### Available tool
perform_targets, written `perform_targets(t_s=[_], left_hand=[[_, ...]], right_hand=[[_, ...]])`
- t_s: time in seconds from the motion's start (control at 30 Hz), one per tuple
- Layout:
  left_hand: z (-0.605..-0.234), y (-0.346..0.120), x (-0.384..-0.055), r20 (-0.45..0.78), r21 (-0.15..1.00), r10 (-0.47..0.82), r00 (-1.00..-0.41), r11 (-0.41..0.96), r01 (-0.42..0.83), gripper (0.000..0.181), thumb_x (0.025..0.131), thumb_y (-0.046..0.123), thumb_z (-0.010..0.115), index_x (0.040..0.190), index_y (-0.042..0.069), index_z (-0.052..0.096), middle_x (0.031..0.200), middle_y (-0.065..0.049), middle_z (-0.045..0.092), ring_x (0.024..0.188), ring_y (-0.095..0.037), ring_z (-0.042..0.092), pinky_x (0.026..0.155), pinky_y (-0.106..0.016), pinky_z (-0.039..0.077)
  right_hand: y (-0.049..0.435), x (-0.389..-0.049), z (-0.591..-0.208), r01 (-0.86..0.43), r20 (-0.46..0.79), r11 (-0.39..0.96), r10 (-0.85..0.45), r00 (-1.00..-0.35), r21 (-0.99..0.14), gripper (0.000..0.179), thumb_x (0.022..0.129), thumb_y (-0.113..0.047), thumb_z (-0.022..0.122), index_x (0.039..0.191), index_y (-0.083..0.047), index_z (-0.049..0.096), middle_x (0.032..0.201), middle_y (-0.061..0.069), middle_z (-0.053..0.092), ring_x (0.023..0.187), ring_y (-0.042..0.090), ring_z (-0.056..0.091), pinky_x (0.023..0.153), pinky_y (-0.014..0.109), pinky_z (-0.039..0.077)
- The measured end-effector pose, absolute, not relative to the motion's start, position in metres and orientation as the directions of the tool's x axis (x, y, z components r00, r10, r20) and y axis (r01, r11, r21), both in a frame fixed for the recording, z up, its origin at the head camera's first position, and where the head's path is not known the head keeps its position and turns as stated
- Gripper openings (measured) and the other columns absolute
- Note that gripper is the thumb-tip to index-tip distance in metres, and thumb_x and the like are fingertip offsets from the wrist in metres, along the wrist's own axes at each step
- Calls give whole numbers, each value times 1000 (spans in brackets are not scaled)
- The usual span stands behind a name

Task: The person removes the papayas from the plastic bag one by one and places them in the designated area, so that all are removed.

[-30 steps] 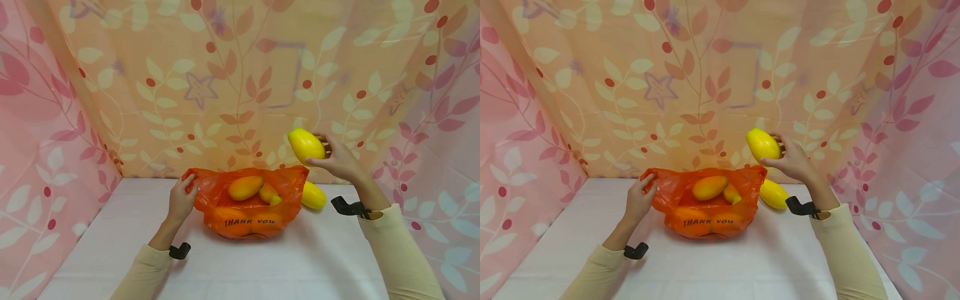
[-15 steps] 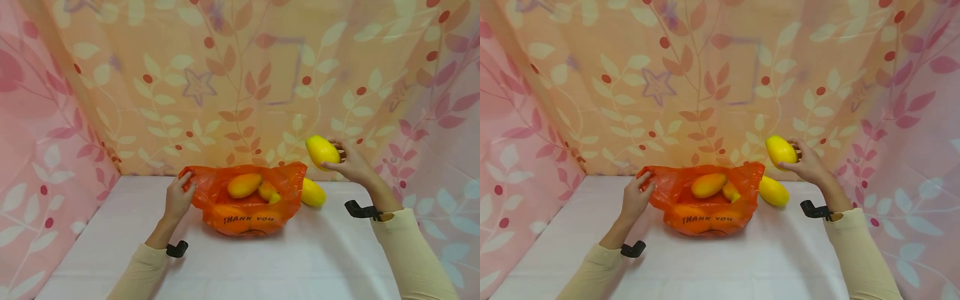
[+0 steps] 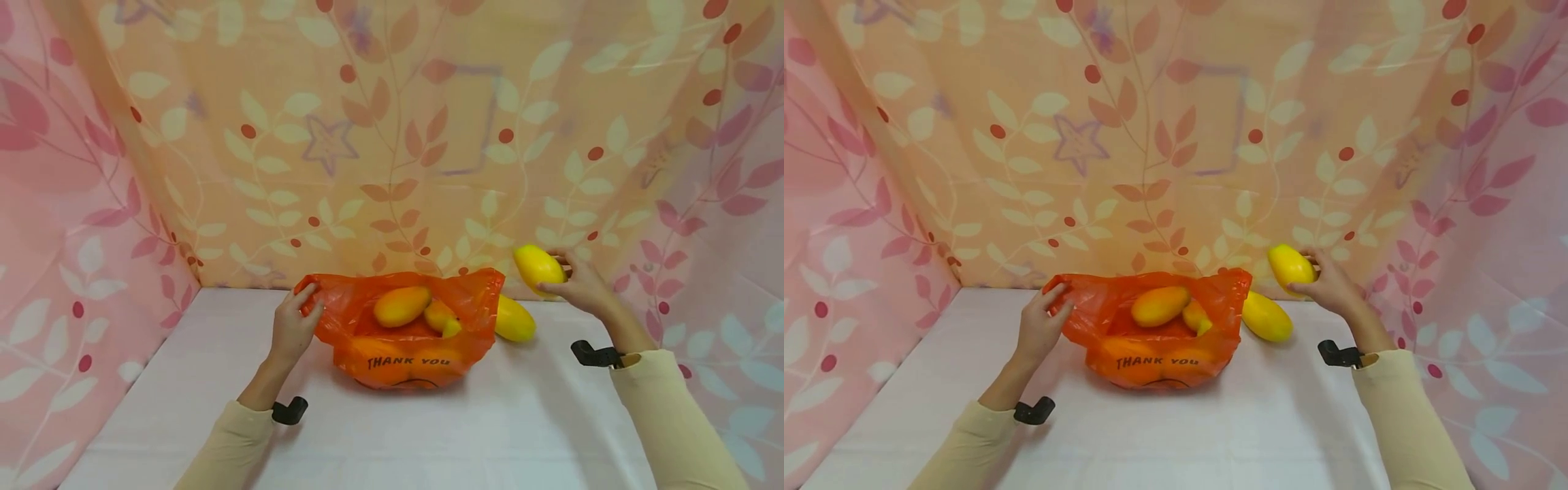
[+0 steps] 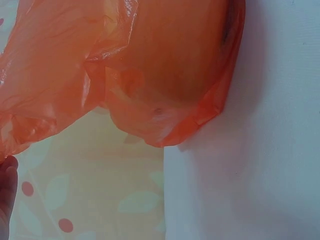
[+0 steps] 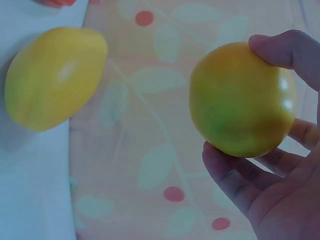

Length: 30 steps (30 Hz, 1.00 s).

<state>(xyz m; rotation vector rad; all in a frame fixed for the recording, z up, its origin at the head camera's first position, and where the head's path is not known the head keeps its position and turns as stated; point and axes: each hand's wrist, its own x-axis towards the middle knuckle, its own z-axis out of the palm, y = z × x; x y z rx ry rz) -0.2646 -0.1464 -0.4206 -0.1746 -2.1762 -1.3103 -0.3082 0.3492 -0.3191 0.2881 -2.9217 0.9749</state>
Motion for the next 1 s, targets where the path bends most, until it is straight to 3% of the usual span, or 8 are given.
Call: perform_targets(t_s=[0.57,0.8,1.0], left_hand=[[-420,-145,-263,518,776,-184,-836,512,368,39,88,3,67,125,-8,62,126,-29,60,113,-44,61,90,-49,52],[-419,-145,-263,534,767,-175,-827,511,387,39,87,2,67,124,-9,62,125,-29,61,112,-43,62,89,-49,53],[-420,-146,-263,543,762,-177,-821,514,393,39,87,1,68,124,-8,62,126,-29,60,112,-43,61,90,-50,53]], right_hand=[[381,-327,-374,-102,21,772,-114,-993,-627,78,86,-24,71,145,3,27,144,38,31,125,55,37,100,67,41],[389,-331,-396,-83,28,769,-84,-996,-634,74,83,-18,72,144,0,33,143,34,37,121,52,41,100,68,40],[397,-337,-419,-19,-20,779,-40,-999,-626,76,84,-20,72,144,4,30,144,38,32,122,55,38,104,70,34]])
